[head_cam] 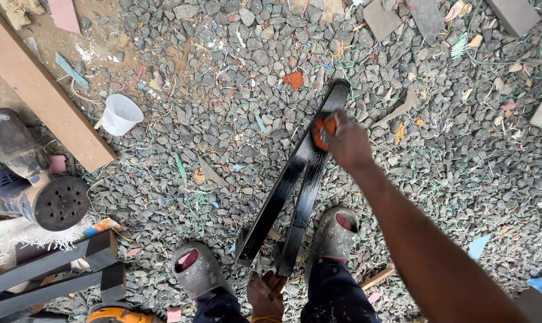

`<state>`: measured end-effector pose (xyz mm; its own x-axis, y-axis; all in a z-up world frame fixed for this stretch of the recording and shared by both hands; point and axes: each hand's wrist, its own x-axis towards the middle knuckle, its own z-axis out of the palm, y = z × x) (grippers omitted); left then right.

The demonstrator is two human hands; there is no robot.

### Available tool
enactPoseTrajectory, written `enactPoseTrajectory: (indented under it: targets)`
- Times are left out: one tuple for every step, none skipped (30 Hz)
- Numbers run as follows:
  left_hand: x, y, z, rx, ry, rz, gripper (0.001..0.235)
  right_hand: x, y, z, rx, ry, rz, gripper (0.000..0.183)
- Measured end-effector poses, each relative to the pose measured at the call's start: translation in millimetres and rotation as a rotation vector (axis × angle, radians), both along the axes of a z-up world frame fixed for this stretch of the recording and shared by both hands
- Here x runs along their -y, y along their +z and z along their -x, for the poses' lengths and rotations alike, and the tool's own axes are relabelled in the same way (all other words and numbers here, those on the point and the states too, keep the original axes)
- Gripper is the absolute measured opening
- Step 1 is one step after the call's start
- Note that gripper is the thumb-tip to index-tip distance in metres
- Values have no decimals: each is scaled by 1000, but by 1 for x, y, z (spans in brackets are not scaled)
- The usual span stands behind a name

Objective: The person paints a long, black metal frame using an orange sponge. They repeatedly dip the sponge into a bucket of black paint and apply it to the frame, which is resting on a gravel surface. The person also moves a pink foam board and a grey tile to adjust the workspace.

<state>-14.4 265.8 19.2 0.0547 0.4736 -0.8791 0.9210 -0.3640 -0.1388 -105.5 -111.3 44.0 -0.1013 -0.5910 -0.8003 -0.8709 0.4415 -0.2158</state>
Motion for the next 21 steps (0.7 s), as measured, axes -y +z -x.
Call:
enactPoseTrajectory:
  targets:
    - [12,12,-4,-29,31,-44,49,-24,-5,2,1,33,23,37]
    - [24,23,-8,-57,61,-87,62,-48,-11,4,2,65,46,39]
    - [30,28,-10,-61,57,-94,62,-68,-4,0,-2,61,39,39]
    - [36,33,-11,-52,99,-98,65,-88,3,-4,21,84,-21,34]
    - [42,36,-14,-44,141,-101,67,-108,9,-8,45,105,-81,29]
    - [33,31,-13,-48,134,-107,67,-133,4,-9,41,99,-86,29]
    - [22,27,-14,-98,159,-74,69,-160,0,-10,-10,283,-176,51]
    - [12,23,-15,-148,183,-41,72,-186,-5,-11,-61,468,-266,74]
    - [6,24,-14,-153,175,-48,72,-211,-2,-15,-64,459,-274,74]
    - [1,25,-14,-168,213,46,78,-235,0,-20,-10,488,-232,52]
    - [-5,27,-13,-179,256,140,86,-259,3,-24,45,520,-188,33]
    - [-15,23,-9,-183,252,132,86,-270,6,-27,43,515,-195,33]
    - [-25,18,-5,-148,348,131,80,-280,8,-29,51,611,-234,50]
    - [-34,14,-1,-113,442,130,75,-290,11,-32,60,707,-272,66]
    - [-23,22,1,-113,446,125,75,-271,20,-30,60,710,-278,66]
    - [-12,30,1,-178,403,173,72,-252,28,-30,62,652,-189,56]
    - [-1,38,2,-239,364,220,69,-232,37,-30,66,598,-100,47]
    - [-27,25,8,-236,373,216,69,-204,41,-31,68,607,-105,47]
    - [-50,9,15,-262,394,316,66,-172,42,-31,-13,659,-92,47]
    - [-72,-8,23,-289,413,415,65,-140,45,-32,-94,709,-78,46]
    - [-78,-15,25,-284,423,421,65,-123,31,-28,-92,720,-73,46]
